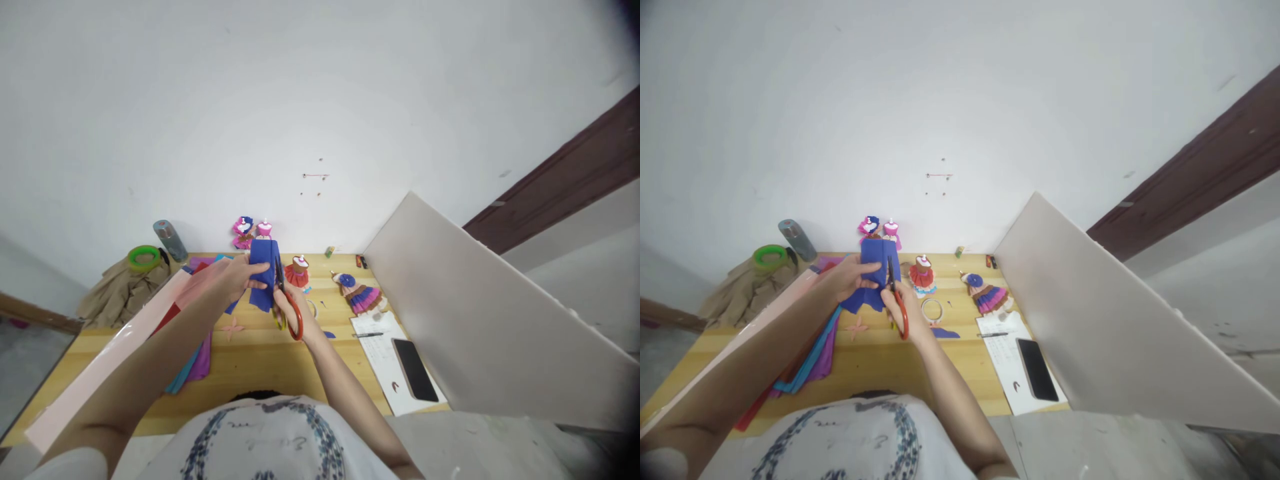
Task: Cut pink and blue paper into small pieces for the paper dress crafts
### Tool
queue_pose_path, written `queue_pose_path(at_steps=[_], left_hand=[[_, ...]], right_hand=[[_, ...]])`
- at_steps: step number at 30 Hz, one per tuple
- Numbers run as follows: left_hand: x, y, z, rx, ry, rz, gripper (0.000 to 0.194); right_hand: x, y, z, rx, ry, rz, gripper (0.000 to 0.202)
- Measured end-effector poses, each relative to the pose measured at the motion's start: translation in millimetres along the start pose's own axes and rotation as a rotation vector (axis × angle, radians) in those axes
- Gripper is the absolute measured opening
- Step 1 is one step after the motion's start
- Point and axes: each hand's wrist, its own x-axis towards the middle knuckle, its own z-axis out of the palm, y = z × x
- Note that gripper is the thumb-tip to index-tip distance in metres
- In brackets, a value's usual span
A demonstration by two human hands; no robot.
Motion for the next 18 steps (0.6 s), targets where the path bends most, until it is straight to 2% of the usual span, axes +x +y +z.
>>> queue_pose_path(at_steps=[3, 9, 14, 18], left_hand=[[1.5, 1.8, -3.5, 0.003, -0.003, -0.013, 0.027], [-0.4, 15.1, -8.0, 0.018, 0.025, 0.005, 0.025], [1.9, 17.2, -15.3, 0.010, -0.037, 0.009, 0.023], [2.4, 14.7, -15.9, -0.023, -0.113, -0.006, 0.025]], right_hand=[[-4.4, -4.7, -2.5, 0.092, -0.109, -0.012, 0.048], [-20.3, -23.7, -11.9, 0.199, -0.253, 0.072, 0.053], [-26.7, -42.9, -20.9, 0.146, -0.238, 0.099, 0.057], [-19.4, -45.5, -19.5, 0.093, -0.194, 0.076, 0.056]])
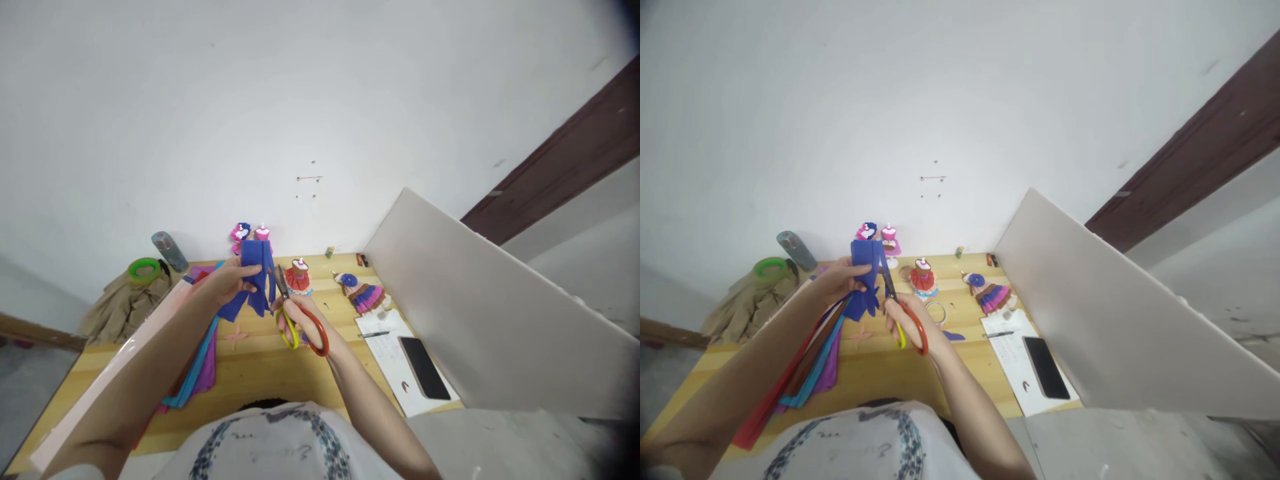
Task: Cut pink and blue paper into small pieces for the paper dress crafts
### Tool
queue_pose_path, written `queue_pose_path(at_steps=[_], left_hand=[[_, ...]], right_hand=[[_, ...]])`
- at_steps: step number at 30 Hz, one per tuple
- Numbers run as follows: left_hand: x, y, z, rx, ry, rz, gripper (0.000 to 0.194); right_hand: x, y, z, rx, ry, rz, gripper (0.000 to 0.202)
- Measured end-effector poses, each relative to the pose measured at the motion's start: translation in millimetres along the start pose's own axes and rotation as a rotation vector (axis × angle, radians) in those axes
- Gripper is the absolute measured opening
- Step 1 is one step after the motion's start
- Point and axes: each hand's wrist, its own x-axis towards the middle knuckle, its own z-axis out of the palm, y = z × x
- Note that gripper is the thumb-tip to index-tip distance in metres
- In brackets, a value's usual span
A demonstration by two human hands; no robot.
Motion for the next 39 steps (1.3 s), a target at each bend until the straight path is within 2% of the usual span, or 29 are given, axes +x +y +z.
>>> queue_pose_path(at_steps=[9, 18, 28, 39], left_hand=[[-5.4, -5.0, 5.5, -0.030, -0.079, -0.007, 0.031], [-6.8, -2.8, 3.4, -0.076, 0.001, -0.001, 0.029], [-8.7, -7.4, 5.7, -0.067, -0.058, -0.003, 0.029], [-16.1, -0.4, 10.8, -0.074, -0.001, -0.030, 0.034]], right_hand=[[18.7, 7.1, 3.1, -0.119, 0.074, -0.020, 0.059], [12.6, 10.0, 5.6, -0.169, 0.093, -0.033, 0.058], [24.1, 6.8, 6.1, -0.214, 0.101, -0.073, 0.054], [29.7, 0.6, 14.3, -0.305, 0.201, -0.134, 0.037]])
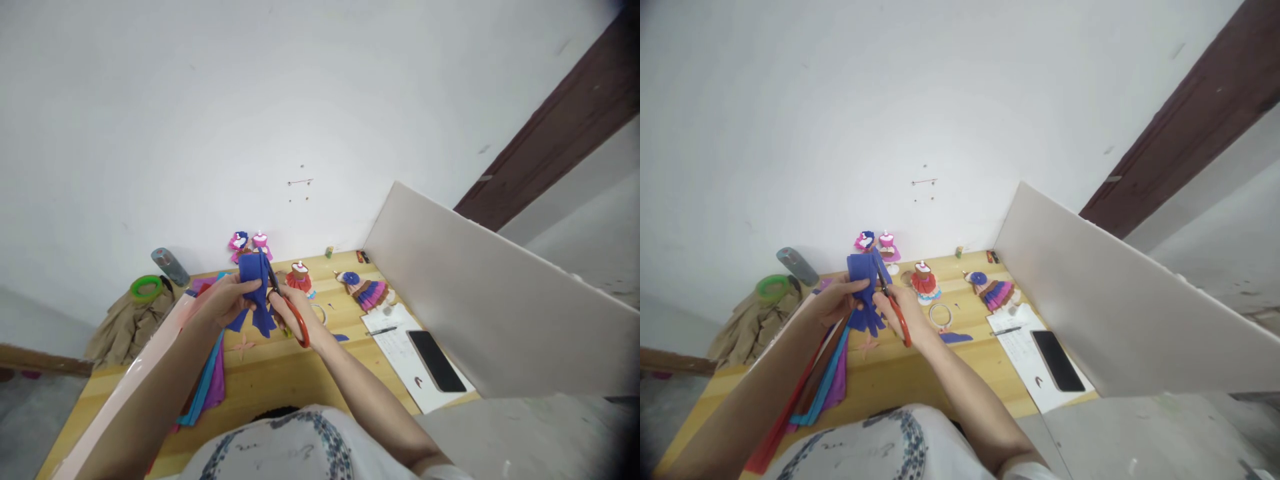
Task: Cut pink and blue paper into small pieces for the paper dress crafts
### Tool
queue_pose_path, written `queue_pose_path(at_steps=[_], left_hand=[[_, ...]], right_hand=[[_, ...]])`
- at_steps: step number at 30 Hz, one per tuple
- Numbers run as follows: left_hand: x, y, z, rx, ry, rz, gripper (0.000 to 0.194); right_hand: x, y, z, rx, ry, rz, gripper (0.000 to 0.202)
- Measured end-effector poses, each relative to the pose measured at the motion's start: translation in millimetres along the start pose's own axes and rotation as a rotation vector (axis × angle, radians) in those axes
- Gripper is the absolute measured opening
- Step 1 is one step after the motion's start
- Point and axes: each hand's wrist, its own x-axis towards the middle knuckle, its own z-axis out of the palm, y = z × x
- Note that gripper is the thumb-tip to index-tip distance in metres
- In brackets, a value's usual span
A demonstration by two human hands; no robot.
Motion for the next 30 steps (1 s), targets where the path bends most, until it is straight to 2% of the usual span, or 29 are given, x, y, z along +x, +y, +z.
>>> queue_pose_path(at_steps=[21, 26, 30], left_hand=[[-0.7, 0.5, 0.2, 0.003, 0.009, 0.004, 0.025], [-3.2, 3.1, 1.9, 0.019, 0.026, -0.010, 0.026], [-4.8, 6.3, 3.2, 0.035, 0.006, -0.012, 0.025]], right_hand=[[3.5, 5.1, 9.7, 0.007, 0.097, 0.056, 0.032], [-3.0, 3.8, 4.2, 0.148, 0.039, 0.077, 0.040], [-5.7, 6.7, -0.5, 0.234, -0.042, 0.028, 0.051]])
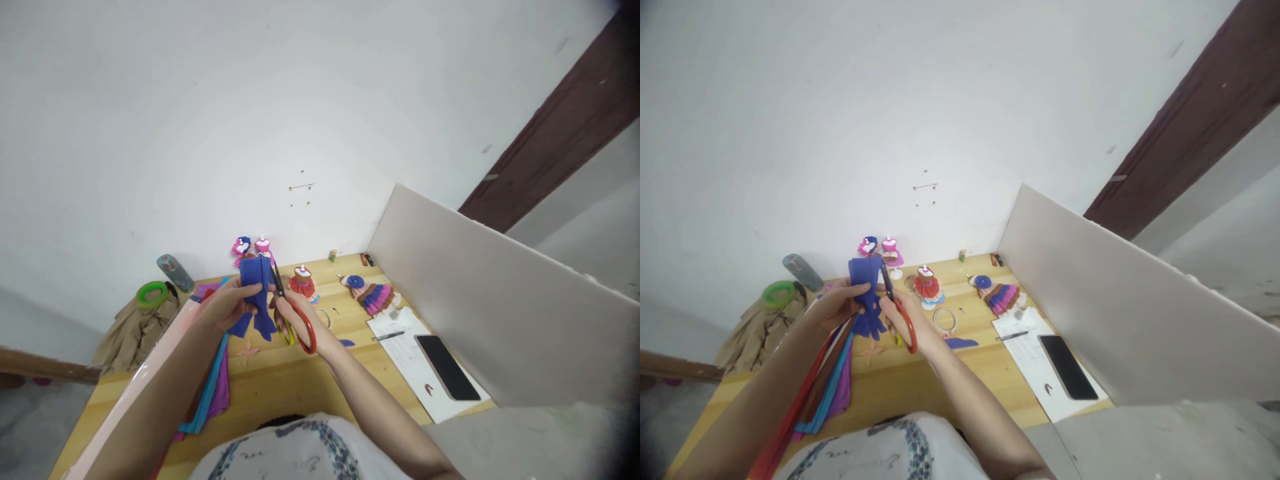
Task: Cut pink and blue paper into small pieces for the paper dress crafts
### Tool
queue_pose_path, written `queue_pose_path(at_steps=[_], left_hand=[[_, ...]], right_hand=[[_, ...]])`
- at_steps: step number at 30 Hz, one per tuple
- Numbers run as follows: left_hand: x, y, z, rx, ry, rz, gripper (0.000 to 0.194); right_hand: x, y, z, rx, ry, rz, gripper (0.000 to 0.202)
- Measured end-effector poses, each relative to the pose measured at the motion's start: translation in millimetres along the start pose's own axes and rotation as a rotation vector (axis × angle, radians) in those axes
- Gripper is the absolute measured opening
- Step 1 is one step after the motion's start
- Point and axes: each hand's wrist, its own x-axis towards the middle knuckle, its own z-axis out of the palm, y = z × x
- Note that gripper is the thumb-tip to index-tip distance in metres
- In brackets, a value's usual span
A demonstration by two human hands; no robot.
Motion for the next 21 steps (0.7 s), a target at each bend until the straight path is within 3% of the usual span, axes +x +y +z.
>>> queue_pose_path(at_steps=[5, 12, 21], left_hand=[[1.6, -1.8, -2.1, 0.049, -0.004, 0.017, 0.031], [3.1, -5.0, -6.3, 0.107, -0.025, 0.034, 0.031], [-1.4, -4.7, 0.4, 0.118, 0.017, 0.075, 0.029]], right_hand=[[2.4, -2.8, -2.1, 0.012, -0.045, 0.007, 0.054], [4.9, -8.2, -1.9, -0.026, -0.012, -0.015, 0.057], [6.2, -14.3, 1.6, -0.046, 0.005, -0.047, 0.062]])
